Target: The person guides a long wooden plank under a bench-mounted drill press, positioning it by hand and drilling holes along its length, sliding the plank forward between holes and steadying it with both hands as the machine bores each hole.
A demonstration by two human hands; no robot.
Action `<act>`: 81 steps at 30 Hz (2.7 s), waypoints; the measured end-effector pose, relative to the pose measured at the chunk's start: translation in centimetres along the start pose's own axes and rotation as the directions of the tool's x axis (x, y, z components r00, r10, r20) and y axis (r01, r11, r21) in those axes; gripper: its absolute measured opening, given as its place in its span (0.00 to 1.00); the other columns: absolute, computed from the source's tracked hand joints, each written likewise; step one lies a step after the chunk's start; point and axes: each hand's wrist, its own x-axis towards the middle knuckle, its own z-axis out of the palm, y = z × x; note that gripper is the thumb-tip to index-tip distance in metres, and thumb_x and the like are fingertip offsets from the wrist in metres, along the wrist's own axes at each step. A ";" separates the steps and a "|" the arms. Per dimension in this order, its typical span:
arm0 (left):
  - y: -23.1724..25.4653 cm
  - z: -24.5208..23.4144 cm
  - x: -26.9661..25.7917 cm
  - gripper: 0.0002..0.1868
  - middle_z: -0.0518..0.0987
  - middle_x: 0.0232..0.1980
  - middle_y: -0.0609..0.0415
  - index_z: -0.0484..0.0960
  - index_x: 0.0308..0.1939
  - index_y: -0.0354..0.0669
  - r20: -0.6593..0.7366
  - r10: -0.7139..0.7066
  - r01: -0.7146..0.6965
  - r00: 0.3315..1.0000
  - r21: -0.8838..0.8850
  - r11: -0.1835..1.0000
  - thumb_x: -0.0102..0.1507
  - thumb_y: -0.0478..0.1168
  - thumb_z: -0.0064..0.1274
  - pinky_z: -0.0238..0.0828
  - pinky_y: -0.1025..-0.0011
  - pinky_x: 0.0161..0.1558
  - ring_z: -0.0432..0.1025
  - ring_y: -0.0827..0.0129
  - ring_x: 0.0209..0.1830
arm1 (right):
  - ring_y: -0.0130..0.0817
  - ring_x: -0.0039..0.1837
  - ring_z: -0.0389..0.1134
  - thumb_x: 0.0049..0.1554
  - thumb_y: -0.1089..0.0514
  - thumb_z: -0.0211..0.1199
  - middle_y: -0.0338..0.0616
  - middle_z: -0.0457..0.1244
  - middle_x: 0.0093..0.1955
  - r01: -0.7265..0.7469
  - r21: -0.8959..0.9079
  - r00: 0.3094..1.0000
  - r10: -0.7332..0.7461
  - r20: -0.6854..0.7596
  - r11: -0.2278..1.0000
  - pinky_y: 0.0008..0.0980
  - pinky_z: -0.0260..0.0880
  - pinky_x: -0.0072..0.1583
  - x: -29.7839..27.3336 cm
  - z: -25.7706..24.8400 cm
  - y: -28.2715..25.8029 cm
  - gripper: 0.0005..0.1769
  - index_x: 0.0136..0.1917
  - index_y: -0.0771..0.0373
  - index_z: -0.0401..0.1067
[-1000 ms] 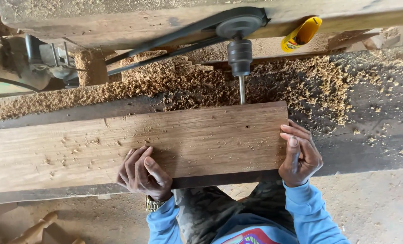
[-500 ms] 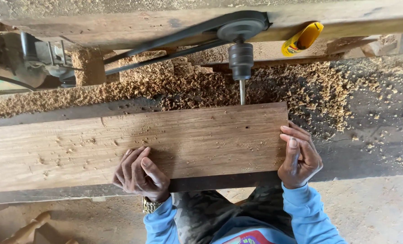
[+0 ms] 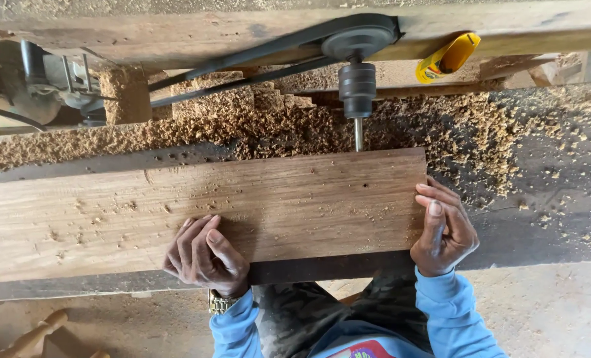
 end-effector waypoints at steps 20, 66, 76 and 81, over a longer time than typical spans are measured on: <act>0.3 0.6 0.2 0.19 0.85 0.44 0.60 0.85 0.38 0.50 0.004 -0.032 0.032 0.999 -0.004 0.999 0.74 0.47 0.40 0.57 0.65 0.66 0.76 0.65 0.51 | 0.45 0.63 0.74 0.73 0.59 0.53 0.50 0.71 0.56 0.020 0.007 1.000 -0.020 -0.015 1.000 0.39 0.76 0.67 0.7 0.4 0.7 0.15 0.49 0.68 0.76; -0.4 -2.2 -1.5 0.12 0.85 0.51 0.60 0.85 0.42 0.52 0.097 0.002 -0.003 0.995 0.006 1.000 0.74 0.46 0.48 0.57 0.63 0.65 0.75 0.65 0.57 | 0.32 0.56 0.70 0.59 0.58 0.68 0.45 0.67 0.56 -0.155 0.036 0.902 0.127 0.412 0.987 0.32 0.73 0.58 5.0 0.8 2.4 0.14 0.58 0.63 0.74; -0.2 -2.0 -1.0 0.13 0.85 0.47 0.62 0.85 0.37 0.52 0.027 -0.036 0.036 0.999 0.009 0.999 0.73 0.46 0.50 0.57 0.64 0.64 0.75 0.66 0.53 | 0.45 0.74 0.64 0.64 0.56 0.63 0.55 0.63 0.71 -0.054 0.125 0.969 0.022 0.246 0.991 0.43 0.67 0.74 -0.3 -2.8 2.1 0.23 0.69 0.65 0.67; 0.7 -0.9 0.0 0.13 0.85 0.47 0.62 0.86 0.37 0.53 -0.021 -0.026 0.026 0.999 0.011 1.000 0.73 0.47 0.50 0.58 0.63 0.64 0.76 0.65 0.53 | 0.39 0.68 0.65 0.66 0.53 0.58 0.53 0.64 0.67 -0.191 0.144 0.974 0.169 0.151 0.971 0.37 0.66 0.69 -2.4 -2.6 1.6 0.22 0.69 0.67 0.69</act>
